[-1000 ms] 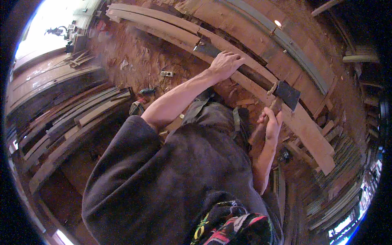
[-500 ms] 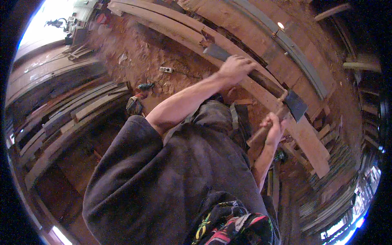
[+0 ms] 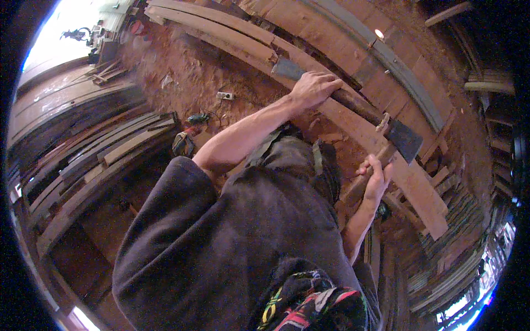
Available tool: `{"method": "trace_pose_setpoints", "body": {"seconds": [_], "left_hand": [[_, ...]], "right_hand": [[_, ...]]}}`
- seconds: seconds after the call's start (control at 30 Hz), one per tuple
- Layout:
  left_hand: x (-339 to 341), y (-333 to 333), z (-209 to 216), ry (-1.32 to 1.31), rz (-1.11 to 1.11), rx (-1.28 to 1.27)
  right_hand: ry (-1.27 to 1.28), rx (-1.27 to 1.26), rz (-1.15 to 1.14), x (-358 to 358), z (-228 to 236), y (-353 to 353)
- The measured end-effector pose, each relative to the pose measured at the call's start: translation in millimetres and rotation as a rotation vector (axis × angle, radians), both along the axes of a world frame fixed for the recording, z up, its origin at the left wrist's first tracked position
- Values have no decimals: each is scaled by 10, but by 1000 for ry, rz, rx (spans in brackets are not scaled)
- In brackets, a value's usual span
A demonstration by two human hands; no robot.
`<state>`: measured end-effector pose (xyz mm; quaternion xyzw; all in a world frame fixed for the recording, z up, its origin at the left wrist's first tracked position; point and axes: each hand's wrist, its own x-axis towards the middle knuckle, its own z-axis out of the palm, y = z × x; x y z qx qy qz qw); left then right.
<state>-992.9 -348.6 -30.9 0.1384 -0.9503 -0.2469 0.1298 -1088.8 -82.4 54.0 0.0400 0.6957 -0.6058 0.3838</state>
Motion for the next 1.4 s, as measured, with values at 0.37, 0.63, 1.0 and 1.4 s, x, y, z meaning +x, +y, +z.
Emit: {"method": "trace_pose_setpoints", "body": {"seconds": [0.37,0.63,1.0,1.4], "left_hand": [[-9,17,-2,-211,-20,-4],[10,37,-161,-91,5,-96],[-32,-47,152,-352,-107,-140],[-449,-57,44,-141,-106,-45]], "right_hand": [[-39,-33,16,-38,-157,5],[-92,10,117,-115,-195,46],[-186,-72,100,-120,-242,43],[-201,-30,-42,-81,-513,432]]}}
